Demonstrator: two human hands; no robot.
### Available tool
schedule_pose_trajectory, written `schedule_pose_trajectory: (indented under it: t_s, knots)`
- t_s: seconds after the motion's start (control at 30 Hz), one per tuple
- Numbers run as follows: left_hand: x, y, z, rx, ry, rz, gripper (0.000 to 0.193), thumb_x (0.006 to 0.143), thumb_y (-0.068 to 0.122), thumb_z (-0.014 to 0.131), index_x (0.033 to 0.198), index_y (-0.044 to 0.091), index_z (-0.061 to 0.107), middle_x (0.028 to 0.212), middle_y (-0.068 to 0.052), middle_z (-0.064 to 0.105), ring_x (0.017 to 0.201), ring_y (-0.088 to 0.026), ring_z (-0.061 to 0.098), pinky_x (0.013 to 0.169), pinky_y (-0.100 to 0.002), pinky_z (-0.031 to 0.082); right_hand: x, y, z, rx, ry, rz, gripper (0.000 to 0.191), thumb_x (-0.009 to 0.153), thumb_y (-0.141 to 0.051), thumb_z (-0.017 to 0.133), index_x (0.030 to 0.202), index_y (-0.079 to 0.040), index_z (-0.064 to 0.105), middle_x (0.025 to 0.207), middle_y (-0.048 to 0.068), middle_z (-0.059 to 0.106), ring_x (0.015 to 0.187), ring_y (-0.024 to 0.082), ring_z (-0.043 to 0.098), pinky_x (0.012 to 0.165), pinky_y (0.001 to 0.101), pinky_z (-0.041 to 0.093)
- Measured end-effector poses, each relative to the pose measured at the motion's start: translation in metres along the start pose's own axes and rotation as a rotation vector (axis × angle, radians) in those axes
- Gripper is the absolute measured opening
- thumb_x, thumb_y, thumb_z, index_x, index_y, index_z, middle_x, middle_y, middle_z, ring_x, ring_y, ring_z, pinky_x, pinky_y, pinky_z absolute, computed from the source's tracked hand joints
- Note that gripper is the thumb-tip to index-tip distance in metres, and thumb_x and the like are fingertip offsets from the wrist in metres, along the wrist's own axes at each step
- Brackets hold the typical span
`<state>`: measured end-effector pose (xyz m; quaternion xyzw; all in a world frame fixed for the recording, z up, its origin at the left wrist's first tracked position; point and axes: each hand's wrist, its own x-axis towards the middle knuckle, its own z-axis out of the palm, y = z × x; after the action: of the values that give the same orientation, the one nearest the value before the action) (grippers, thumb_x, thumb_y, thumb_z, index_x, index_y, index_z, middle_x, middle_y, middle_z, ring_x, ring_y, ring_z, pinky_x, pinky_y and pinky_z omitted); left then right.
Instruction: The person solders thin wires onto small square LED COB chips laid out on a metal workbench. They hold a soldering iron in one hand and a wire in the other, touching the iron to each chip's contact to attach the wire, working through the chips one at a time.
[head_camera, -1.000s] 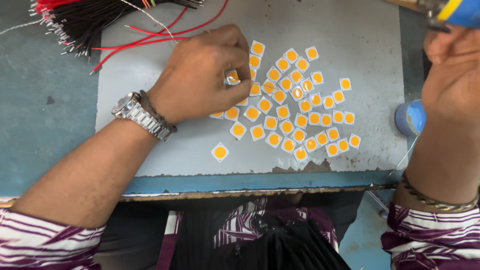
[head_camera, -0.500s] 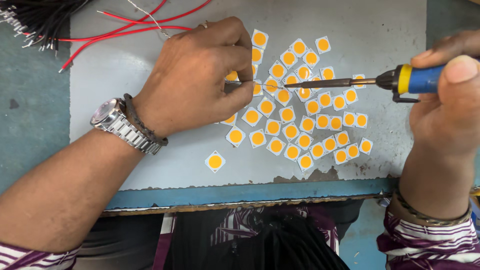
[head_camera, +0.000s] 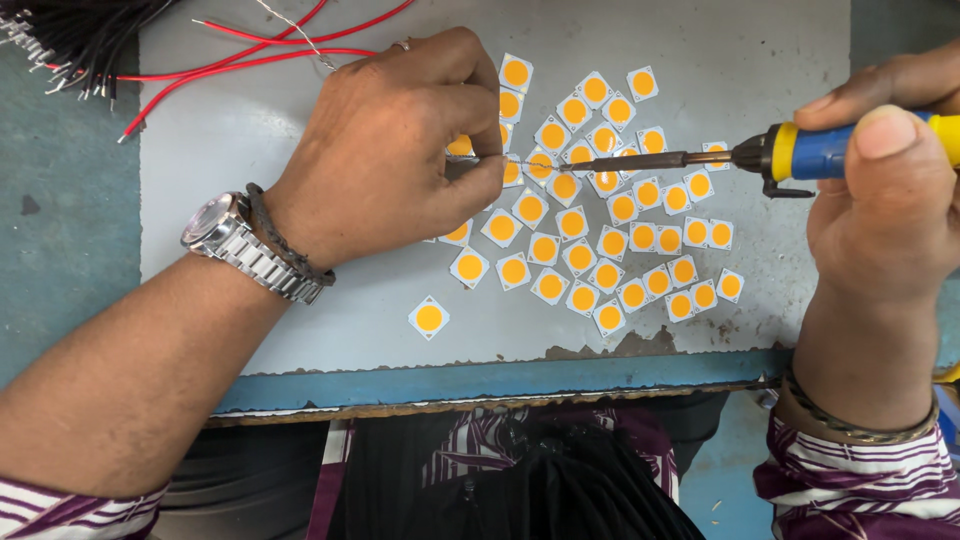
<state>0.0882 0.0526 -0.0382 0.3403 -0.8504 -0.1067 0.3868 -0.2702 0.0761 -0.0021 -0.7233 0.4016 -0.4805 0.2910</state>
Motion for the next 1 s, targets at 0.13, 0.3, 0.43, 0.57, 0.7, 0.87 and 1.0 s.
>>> schedule_pose_trajectory:
  t_s: [0.13, 0.3, 0.43, 0.57, 0.7, 0.87, 1.0]
  knots:
    - [0.000, -0.002, -0.005, -0.025, 0.009, -0.004, 0.012, 0.089, 0.012, 0.079, 0.084, 0.006, 0.070, 0.106, -0.003, 0.067, 0.081, -0.020, 0.065, 0.069, -0.036, 0.051, 0.001, -0.001, -0.001, 0.000, 0.007, 0.001, 0.032, 0.119, -0.025, 0.060, 0.110, 0.005, 0.054, 0.095, 0.013, 0.061, 0.063, 0.011, 0.050, 0.060, 0.0210, 0.041]
    - [0.000, -0.005, -0.007, -0.028, 0.009, -0.003, 0.012, 0.087, 0.010, 0.079, 0.082, 0.005, 0.069, 0.107, -0.002, 0.067, 0.079, -0.019, 0.065, 0.067, -0.034, 0.050, 0.001, 0.000, -0.001, 0.003, 0.010, -0.001, 0.032, 0.119, -0.024, 0.061, 0.110, 0.005, 0.054, 0.095, 0.013, 0.061, 0.063, 0.010, 0.050, 0.060, 0.0206, 0.041]
    - [-0.001, -0.007, -0.007, -0.038, 0.009, -0.009, 0.013, 0.087, 0.010, 0.078, 0.081, 0.005, 0.068, 0.105, -0.002, 0.067, 0.081, -0.020, 0.065, 0.069, -0.034, 0.051, 0.000, 0.001, -0.002, 0.006, 0.018, -0.002, 0.032, 0.120, -0.024, 0.061, 0.109, 0.005, 0.054, 0.094, 0.013, 0.062, 0.062, 0.010, 0.050, 0.060, 0.0204, 0.041]
    - [-0.001, -0.009, -0.010, -0.020, 0.017, -0.005, 0.013, 0.086, 0.010, 0.078, 0.079, 0.005, 0.068, 0.104, -0.003, 0.066, 0.084, -0.022, 0.066, 0.071, -0.036, 0.051, -0.001, 0.002, -0.003, 0.018, 0.030, -0.006, 0.033, 0.120, -0.024, 0.061, 0.109, 0.006, 0.054, 0.094, 0.014, 0.062, 0.062, 0.010, 0.050, 0.060, 0.0201, 0.041]
    - [0.001, -0.010, -0.011, -0.036, -0.015, -0.050, 0.011, 0.085, 0.011, 0.079, 0.083, 0.005, 0.069, 0.102, -0.003, 0.067, 0.078, -0.022, 0.065, 0.068, -0.037, 0.050, 0.002, 0.005, -0.002, 0.032, 0.046, -0.003, 0.033, 0.120, -0.024, 0.062, 0.108, 0.006, 0.054, 0.094, 0.014, 0.062, 0.061, 0.010, 0.049, 0.059, 0.0198, 0.041]
    - [0.000, -0.011, -0.011, -0.015, 0.003, -0.030, 0.012, 0.085, 0.011, 0.078, 0.079, 0.004, 0.070, 0.104, -0.003, 0.068, 0.082, -0.023, 0.067, 0.070, -0.036, 0.052, 0.004, 0.007, 0.000, 0.037, 0.054, -0.003, 0.033, 0.120, -0.024, 0.062, 0.108, 0.006, 0.055, 0.094, 0.014, 0.063, 0.061, 0.009, 0.049, 0.059, 0.0195, 0.041]
    - [0.000, -0.011, -0.010, -0.021, -0.005, -0.043, 0.008, 0.084, 0.010, 0.077, 0.083, 0.005, 0.071, 0.103, -0.004, 0.068, 0.080, -0.023, 0.067, 0.069, -0.036, 0.052, 0.007, 0.004, 0.004, 0.011, 0.037, -0.022, 0.037, 0.120, -0.026, 0.064, 0.108, 0.007, 0.056, 0.094, 0.016, 0.066, 0.059, 0.009, 0.049, 0.058, 0.0193, 0.040]
